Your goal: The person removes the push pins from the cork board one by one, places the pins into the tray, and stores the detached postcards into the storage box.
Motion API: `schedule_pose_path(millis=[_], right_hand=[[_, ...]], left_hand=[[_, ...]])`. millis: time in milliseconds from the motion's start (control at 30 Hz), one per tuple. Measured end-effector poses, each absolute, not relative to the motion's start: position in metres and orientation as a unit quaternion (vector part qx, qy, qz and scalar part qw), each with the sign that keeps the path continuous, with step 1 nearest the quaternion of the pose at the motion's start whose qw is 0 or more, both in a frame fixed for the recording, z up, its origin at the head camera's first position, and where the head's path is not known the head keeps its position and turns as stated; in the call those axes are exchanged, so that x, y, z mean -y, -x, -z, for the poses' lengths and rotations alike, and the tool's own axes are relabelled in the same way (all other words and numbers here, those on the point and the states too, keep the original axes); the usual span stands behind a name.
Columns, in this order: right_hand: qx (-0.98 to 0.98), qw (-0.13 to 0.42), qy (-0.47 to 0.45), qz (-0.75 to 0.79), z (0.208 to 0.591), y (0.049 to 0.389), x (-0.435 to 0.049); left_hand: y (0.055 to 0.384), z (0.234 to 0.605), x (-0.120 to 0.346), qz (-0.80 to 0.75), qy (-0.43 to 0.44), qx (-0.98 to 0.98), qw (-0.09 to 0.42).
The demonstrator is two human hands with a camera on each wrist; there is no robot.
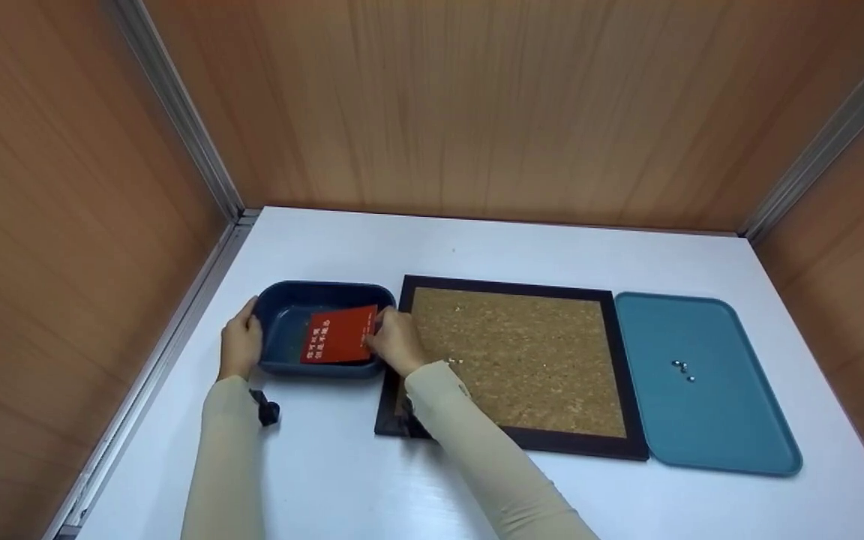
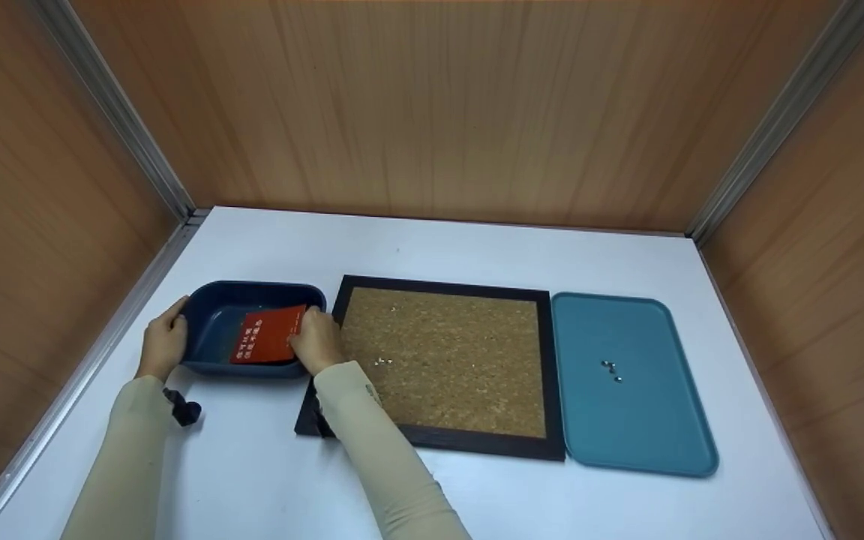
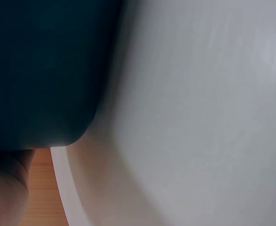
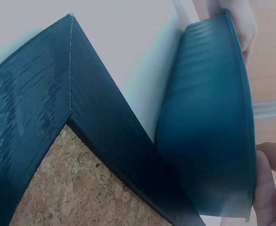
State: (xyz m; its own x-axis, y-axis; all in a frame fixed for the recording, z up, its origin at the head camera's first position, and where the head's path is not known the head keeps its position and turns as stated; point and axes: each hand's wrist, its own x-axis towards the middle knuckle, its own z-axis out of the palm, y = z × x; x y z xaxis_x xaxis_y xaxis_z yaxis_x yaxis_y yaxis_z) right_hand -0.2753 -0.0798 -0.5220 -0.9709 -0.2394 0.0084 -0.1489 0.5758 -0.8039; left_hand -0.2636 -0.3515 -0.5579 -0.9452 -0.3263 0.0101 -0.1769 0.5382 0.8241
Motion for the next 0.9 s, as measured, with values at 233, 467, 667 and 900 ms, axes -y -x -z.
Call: schedule_pose_path(millis=[233, 467, 667, 900], right_hand=[[-0.890, 0.034, 0.113, 0.441, 0.5220, 0.2753, 0.0804], [-0.877, 0.045, 0.113, 0.465, 0.5224, 0.2750, 0.0810], [-0.869, 0.057, 0.100, 0.481, 0.5231, 0.2735, 0.0832], [-0.864, 0.058, 0.101, 0.490, 0.5257, 0.2729, 0.0860]], left_hand=[[0.2636, 0.5554, 0.3514, 0.457, -0.143, 0.874, 0.081], [0.2639, 0.5565, 0.3518, 0.453, -0.137, 0.877, 0.086], [0.2642, 0.5565, 0.3532, 0.463, -0.139, 0.872, 0.075], [0.2633, 0.5584, 0.3554, 0.463, -0.141, 0.873, 0.067]])
